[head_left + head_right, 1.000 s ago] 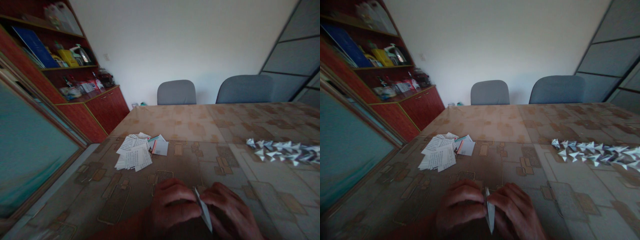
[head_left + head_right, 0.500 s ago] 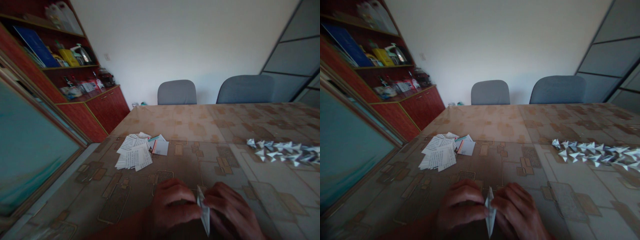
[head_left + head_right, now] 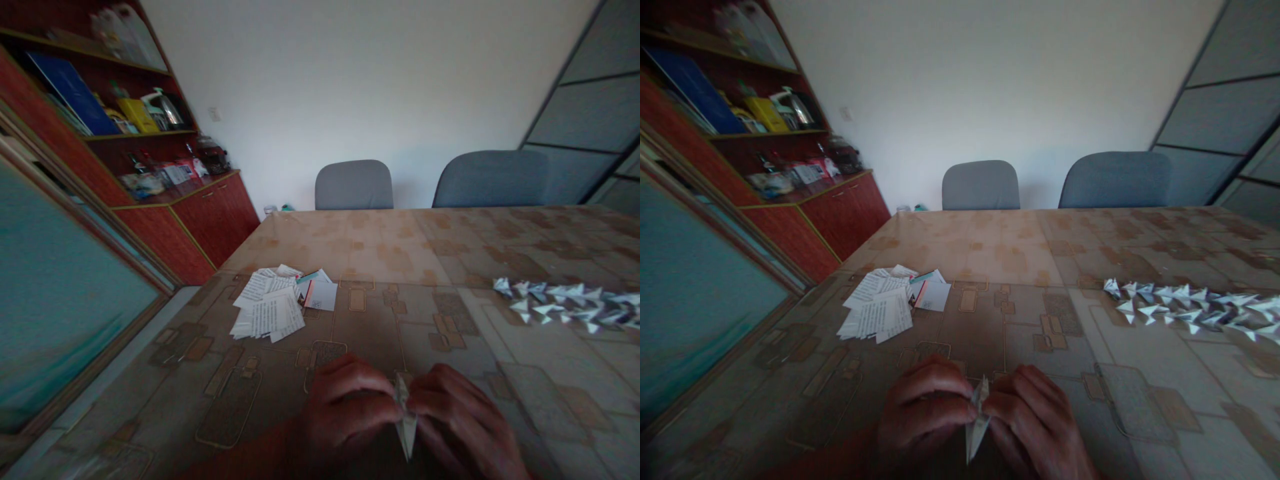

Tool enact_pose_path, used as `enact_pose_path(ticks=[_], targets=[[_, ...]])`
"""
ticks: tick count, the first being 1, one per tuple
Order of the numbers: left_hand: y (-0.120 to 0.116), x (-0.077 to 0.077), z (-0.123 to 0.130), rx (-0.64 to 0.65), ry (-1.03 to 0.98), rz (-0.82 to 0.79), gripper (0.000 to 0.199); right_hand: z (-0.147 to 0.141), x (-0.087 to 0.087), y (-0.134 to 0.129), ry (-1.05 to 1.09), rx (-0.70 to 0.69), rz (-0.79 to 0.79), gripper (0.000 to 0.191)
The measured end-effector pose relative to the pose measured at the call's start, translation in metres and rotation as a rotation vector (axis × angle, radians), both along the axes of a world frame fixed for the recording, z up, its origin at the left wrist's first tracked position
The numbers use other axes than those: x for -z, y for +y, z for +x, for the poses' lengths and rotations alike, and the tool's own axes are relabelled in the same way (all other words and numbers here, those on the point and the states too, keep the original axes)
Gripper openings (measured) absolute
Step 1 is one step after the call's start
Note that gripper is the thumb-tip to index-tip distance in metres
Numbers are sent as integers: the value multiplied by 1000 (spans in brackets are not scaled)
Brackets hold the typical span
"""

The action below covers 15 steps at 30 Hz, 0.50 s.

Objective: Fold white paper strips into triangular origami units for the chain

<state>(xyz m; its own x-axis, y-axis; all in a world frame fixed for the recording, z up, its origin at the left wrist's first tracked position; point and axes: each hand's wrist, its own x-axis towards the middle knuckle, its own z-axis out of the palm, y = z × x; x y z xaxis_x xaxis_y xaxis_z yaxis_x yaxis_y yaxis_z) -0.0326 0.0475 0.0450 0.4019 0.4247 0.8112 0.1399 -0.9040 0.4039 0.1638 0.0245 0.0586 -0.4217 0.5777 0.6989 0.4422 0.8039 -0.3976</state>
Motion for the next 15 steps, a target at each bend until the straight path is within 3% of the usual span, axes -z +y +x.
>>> enact_pose_path(ticks=[9, 15], targets=[[0, 0, 1, -33, -20, -21, 16, 0, 7, -1, 100, 16, -83, 16], [0, 4, 0, -39, -35, -31, 8, -1, -3, 0, 44, -24, -41, 12]])
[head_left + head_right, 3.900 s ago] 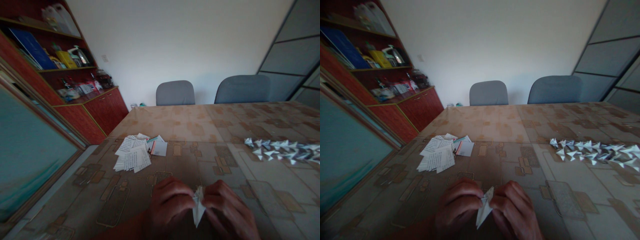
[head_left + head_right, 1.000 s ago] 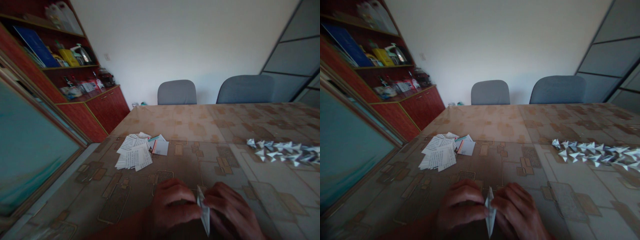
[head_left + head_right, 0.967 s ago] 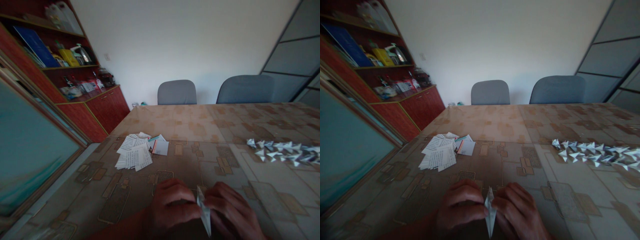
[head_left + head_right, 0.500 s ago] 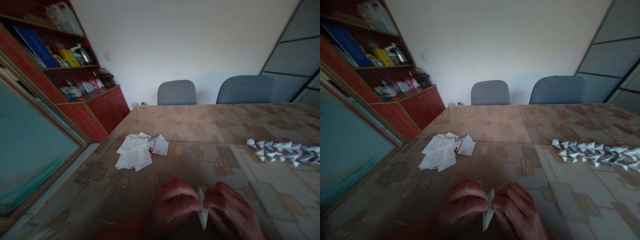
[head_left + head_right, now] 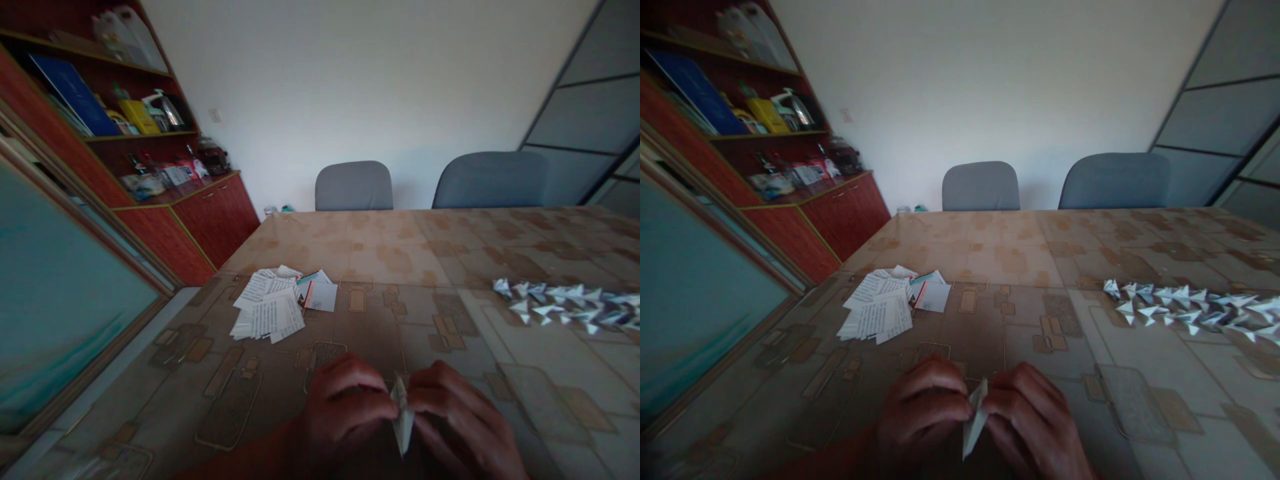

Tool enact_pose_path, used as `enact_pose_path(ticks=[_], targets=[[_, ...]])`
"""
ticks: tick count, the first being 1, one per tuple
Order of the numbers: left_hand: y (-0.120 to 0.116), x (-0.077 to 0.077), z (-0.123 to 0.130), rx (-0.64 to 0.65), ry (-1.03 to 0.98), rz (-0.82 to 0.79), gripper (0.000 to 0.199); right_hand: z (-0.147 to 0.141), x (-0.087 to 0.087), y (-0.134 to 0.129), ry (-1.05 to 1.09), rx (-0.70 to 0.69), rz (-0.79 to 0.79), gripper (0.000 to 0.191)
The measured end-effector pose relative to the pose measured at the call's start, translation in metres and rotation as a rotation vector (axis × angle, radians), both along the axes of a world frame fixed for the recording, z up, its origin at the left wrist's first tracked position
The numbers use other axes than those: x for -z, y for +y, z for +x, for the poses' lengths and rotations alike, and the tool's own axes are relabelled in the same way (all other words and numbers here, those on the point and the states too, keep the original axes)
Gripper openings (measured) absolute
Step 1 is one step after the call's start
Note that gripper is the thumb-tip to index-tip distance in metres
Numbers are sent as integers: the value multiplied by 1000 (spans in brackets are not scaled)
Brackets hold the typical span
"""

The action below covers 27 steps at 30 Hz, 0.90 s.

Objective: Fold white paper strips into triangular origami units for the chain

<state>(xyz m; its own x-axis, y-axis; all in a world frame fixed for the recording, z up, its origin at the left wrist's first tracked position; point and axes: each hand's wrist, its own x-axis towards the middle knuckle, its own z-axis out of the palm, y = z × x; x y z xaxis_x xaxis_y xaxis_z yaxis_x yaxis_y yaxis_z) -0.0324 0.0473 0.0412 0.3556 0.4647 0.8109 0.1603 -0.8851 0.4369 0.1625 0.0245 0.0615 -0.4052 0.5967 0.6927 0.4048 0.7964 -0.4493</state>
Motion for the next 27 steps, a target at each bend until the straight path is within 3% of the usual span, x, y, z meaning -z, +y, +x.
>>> enact_pose_path(ticks=[5, 14, 18, 22, 27], targets=[[1, -3, 0, 8, 44, -23, 12, 0, -2, 0, -10, -22, -26, 20], [-1, -7, 0, -12, 57, -85, 13, 2, 3, 1, 28, -35, -84, 10], [-1, -7, 1, -16, -1, -189, 8, 0, 4, 1, 57, -26, -155, 12], [-1, -3, 2, 22, -11, -230, 22, -2, 3, 1, 58, -17, -221, 15], [0, -3, 1, -6, -86, -386, 12, -2, 3, -1, 99, 40, -264, 16]])
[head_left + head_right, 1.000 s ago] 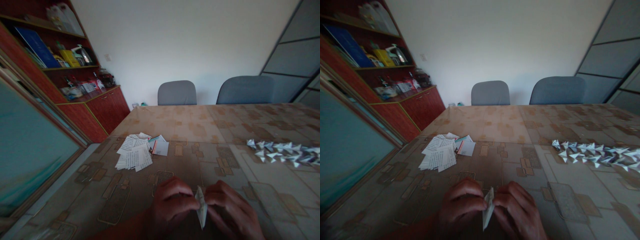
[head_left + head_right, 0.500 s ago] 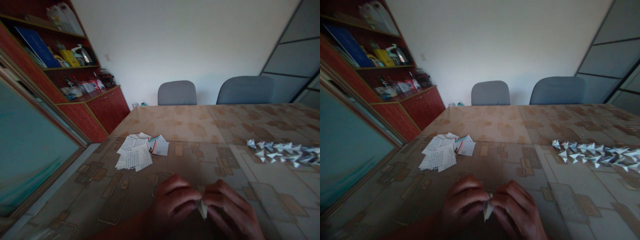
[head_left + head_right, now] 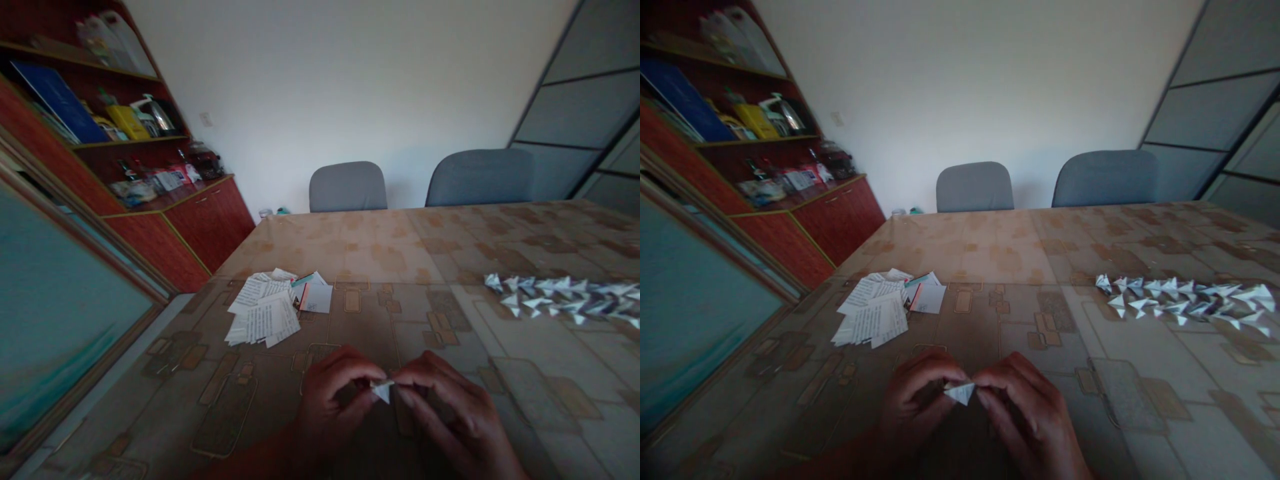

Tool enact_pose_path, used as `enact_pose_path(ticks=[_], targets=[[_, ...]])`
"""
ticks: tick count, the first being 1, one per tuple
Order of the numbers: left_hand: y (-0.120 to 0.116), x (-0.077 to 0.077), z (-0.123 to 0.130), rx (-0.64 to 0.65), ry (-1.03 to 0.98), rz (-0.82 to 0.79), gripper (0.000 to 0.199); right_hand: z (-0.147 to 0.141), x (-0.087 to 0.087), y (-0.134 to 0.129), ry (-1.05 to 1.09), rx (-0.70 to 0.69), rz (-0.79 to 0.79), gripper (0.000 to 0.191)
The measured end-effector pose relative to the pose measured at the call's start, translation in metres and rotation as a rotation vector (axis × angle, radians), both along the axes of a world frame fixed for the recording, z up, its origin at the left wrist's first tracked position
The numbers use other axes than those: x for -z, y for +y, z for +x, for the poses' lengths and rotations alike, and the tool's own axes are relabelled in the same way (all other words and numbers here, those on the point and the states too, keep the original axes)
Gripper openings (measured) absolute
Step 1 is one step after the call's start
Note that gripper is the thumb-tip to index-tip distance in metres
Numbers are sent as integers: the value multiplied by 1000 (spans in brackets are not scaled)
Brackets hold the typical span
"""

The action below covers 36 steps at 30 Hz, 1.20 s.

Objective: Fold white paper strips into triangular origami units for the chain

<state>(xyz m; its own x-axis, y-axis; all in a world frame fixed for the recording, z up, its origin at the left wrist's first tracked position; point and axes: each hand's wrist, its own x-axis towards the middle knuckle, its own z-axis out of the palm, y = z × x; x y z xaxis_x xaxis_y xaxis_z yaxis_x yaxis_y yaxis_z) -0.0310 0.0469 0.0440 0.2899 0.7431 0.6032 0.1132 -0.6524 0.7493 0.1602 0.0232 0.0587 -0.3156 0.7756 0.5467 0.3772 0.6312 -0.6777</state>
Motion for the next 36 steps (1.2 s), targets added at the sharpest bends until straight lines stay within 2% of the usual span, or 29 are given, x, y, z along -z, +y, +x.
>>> enact_pose_path(ticks=[5, 8, 9, 11, 13, 19, 22, 27, 32, 36], targets=[[1, 2, -1, -31, -77, -202, 15, 1, 4, -1, 13, 55, -15, 19], [1, 2, 0, -16, -118, -266, 7, -3, 4, 1, -28, 46, 26, 36], [0, 2, 1, -11, -123, -276, 4, -4, 4, 1, -35, 43, 26, 34], [-1, 1, 3, -1, -121, -306, 5, -6, 4, 2, -31, 37, -4, 19], [-3, 2, 5, 12, -108, -380, 9, -8, 6, 2, -11, 35, -82, 6], [-5, 4, 9, 20, -205, -698, 10, -12, 15, 2, 150, 15, -507, 24], [-5, 1, 9, 0, -173, -689, 10, -13, 14, 3, 196, -17, -589, 22], [-7, -1, 9, -31, -58, -600, 11, -12, 13, 4, 216, 34, -576, 27], [-8, 2, 15, 34, -199, -752, 11, -12, 19, 3, 248, 75, -567, 28], [-7, 3, 17, -13, -231, -812, 11, -12, 23, 6, 265, 92, -539, 30]])
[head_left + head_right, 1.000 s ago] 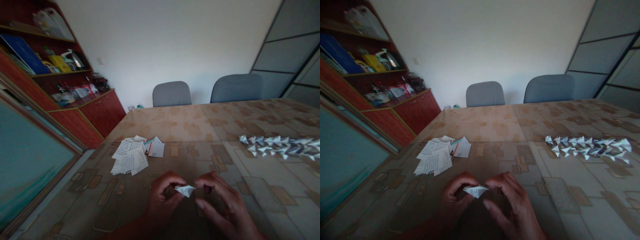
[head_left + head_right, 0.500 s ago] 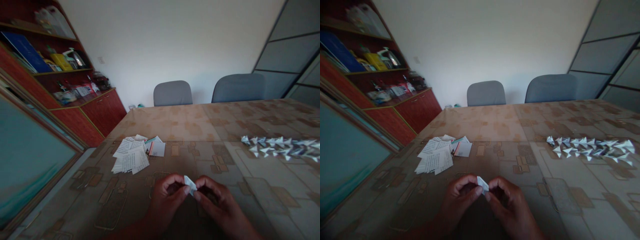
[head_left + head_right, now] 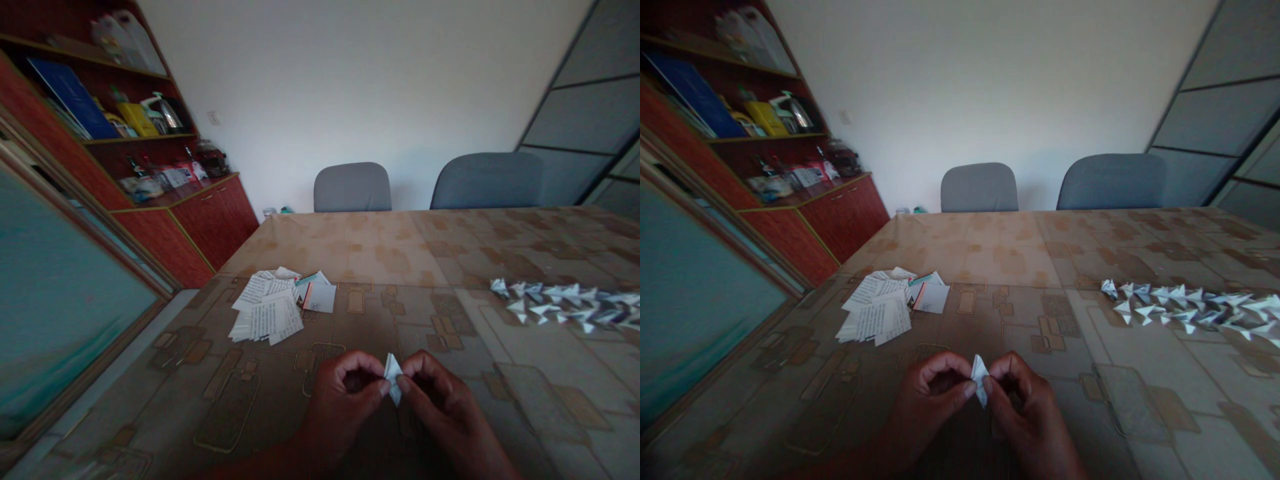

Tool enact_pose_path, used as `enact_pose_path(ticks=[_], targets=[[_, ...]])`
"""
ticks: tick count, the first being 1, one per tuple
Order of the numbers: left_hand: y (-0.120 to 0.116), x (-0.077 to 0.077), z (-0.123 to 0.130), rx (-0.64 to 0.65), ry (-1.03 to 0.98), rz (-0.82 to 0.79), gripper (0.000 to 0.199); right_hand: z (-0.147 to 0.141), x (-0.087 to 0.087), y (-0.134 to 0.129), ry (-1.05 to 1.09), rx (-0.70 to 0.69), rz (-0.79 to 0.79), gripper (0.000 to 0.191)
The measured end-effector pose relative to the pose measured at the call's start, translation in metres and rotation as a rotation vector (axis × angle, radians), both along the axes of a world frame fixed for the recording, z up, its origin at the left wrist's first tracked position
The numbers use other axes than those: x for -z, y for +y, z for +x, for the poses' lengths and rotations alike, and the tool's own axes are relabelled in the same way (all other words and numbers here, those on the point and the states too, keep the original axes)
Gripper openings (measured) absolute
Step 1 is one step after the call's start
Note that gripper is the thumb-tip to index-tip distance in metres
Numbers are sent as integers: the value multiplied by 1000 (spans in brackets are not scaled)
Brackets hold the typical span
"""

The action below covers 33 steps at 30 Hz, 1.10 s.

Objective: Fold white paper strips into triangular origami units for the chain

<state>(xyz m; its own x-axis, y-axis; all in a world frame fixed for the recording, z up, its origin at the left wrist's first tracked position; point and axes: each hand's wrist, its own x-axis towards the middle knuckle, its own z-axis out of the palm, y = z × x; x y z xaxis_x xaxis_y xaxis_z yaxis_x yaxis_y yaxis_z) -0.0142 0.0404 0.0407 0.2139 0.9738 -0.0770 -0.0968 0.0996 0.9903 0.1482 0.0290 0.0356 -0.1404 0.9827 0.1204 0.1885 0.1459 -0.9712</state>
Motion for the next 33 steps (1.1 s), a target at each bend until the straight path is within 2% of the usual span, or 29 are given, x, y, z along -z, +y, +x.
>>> enact_pose_path(ticks=[5, 11, 14, 17, 20, 26, 33], targets=[[-1, 2, 0, 8, 30, 32, 10, 0, -1, 2, -8, -48, -58, 29], [-1, 7, 1, -6, 100, 91, 12, 2, -1, 1, 6, -61, -3, 24], [-1, 4, -1, -5, 203, 203, 16, 5, -5, 1, -93, -74, 110, 16], [-1, 0, -4, 52, 269, 270, 19, 7, -10, 2, -188, -78, 218, 15], [-1, -1, -4, 86, 286, 246, 15, 7, -9, 3, -178, -49, 188, 19], [-1, 2, 1, 85, 185, 102, 12, 3, -1, 5, -36, 28, 71, 25], [3, -3, -4, 106, 306, 183, 10, 6, -9, 7, -59, -2, 112, 32]])
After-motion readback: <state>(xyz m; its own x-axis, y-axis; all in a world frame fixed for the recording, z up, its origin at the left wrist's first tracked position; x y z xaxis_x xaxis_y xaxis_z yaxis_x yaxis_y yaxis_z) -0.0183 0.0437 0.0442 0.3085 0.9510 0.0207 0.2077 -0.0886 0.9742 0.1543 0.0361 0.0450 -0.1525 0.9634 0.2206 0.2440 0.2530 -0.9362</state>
